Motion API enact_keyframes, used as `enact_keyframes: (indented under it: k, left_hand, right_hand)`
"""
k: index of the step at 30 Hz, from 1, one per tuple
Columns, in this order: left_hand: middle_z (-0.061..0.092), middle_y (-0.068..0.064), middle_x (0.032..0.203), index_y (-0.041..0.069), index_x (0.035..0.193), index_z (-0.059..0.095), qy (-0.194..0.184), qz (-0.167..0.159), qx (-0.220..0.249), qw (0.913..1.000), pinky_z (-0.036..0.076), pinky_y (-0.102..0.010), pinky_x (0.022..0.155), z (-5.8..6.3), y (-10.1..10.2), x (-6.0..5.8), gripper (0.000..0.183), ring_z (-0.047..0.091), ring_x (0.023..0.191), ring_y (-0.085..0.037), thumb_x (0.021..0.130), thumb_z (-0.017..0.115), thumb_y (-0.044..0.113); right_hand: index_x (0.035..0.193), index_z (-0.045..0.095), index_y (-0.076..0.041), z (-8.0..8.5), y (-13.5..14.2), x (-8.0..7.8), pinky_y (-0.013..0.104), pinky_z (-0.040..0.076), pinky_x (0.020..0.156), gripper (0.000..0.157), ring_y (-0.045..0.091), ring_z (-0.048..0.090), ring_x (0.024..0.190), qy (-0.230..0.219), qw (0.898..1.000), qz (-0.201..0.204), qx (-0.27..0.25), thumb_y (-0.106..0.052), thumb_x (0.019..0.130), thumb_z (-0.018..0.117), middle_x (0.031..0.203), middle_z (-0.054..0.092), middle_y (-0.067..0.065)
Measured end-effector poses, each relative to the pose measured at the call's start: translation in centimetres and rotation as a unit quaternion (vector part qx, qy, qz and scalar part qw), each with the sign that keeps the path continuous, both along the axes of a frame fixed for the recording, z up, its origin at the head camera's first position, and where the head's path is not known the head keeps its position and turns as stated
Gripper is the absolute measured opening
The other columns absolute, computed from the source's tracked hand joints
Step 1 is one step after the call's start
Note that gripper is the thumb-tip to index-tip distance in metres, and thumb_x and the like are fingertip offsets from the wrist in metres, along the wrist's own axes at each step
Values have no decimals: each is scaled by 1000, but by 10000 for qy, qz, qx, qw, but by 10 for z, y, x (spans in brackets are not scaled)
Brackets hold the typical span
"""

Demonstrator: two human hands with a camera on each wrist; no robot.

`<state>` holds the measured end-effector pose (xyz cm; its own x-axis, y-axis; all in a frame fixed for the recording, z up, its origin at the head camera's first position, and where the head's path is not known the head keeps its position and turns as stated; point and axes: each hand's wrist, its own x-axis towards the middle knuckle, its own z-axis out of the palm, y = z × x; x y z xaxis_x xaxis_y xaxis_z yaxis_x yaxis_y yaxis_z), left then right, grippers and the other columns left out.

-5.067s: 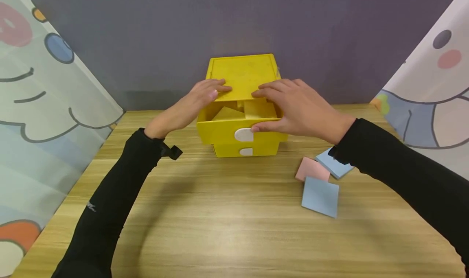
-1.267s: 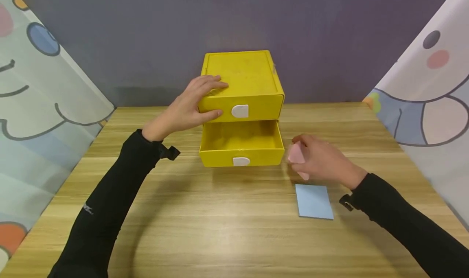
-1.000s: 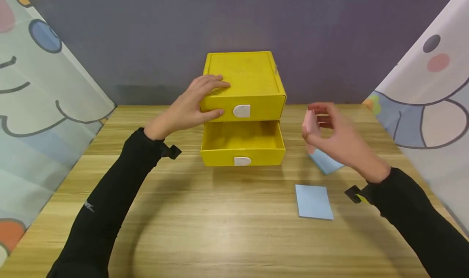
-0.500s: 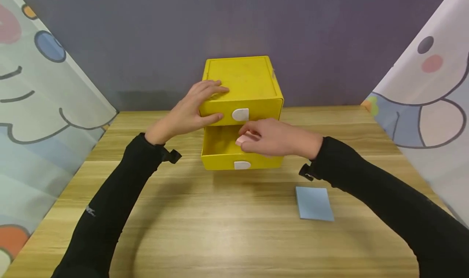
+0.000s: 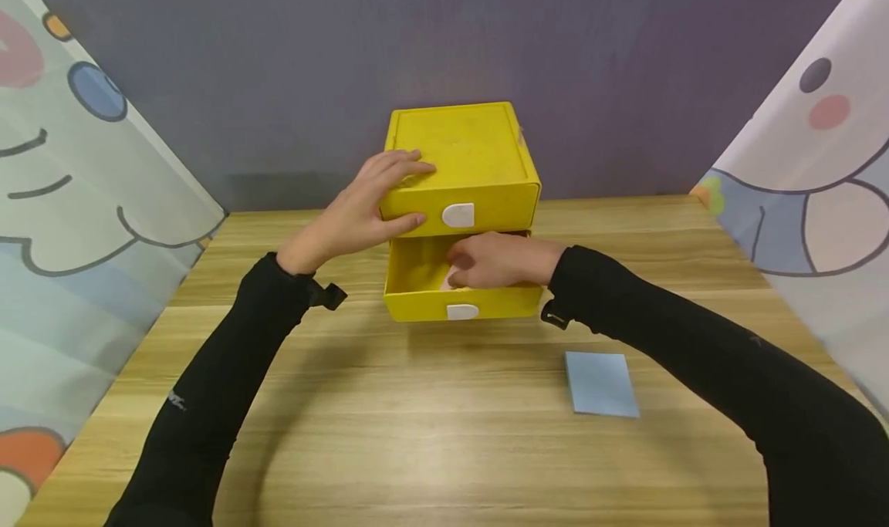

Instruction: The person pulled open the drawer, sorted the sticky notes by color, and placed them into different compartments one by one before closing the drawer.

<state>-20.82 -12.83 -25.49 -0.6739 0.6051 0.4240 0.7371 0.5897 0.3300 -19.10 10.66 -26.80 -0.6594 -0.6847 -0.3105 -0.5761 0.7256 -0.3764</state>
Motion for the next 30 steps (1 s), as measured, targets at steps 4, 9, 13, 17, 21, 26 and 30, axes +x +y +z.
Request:
enact_keyframes:
  k: [4,9,13,17,21,26,30]
  left_hand:
    - [32,-8,152,21,139,44,-9,-2,-28,10000,33,-53,109,0,1,1,56,17,138,-14,89,60,40]
    - [33,-8,151,21,139,44,34,11,-48,10000,32,-51,110,5,2,1,56,17,138,-14,89,60,39]
    - [33,-8,151,21,139,44,18,31,-68,10000,31,-50,111,7,1,0,56,17,138,-14,89,60,40]
    - [32,-8,152,21,139,43,-15,3,-66,10000,29,-49,112,6,2,0,56,16,139,-15,89,60,40]
    - [31,-9,152,20,140,43,-65,-1,-43,10000,28,-50,113,4,1,0,56,15,139,-15,90,59,39]
    - [31,-9,152,21,139,43,-92,45,-31,9999,31,-53,110,0,1,1,56,16,139,-15,89,59,40]
    - [32,-9,152,20,139,44,-6,-6,-1,10000,30,-51,110,0,1,0,55,17,138,-15,90,59,39]
  right_hand:
    - [133,52,-10,7,6,11,48,45,98,50,21,52,113,301,9992,106,-243,-43,95,50,128,60,8]
    - [118,64,-15,17,18,38,44,50,89,37,18,55,104,1628,9823,24,-930,-39,93,55,119,64,2]
    - [101,68,-22,17,25,62,34,53,75,17,8,57,89,2642,9500,579,-1559,-32,90,61,102,67,-8]
    - [97,66,-29,4,29,84,25,52,65,9,-1,54,79,2410,9466,1395,-1623,-30,90,60,92,63,-17]
    - [114,62,-27,-13,29,94,28,54,75,24,-1,56,91,1671,9669,1660,-978,-37,93,55,107,64,-15]
    - [122,58,-21,-32,25,83,30,54,79,32,5,57,93,1675,9670,1699,-898,-33,92,58,114,62,-7]
    - [122,58,-18,-38,22,69,30,55,75,33,7,58,86,2191,9545,1803,-914,-30,91,60,111,62,-6]
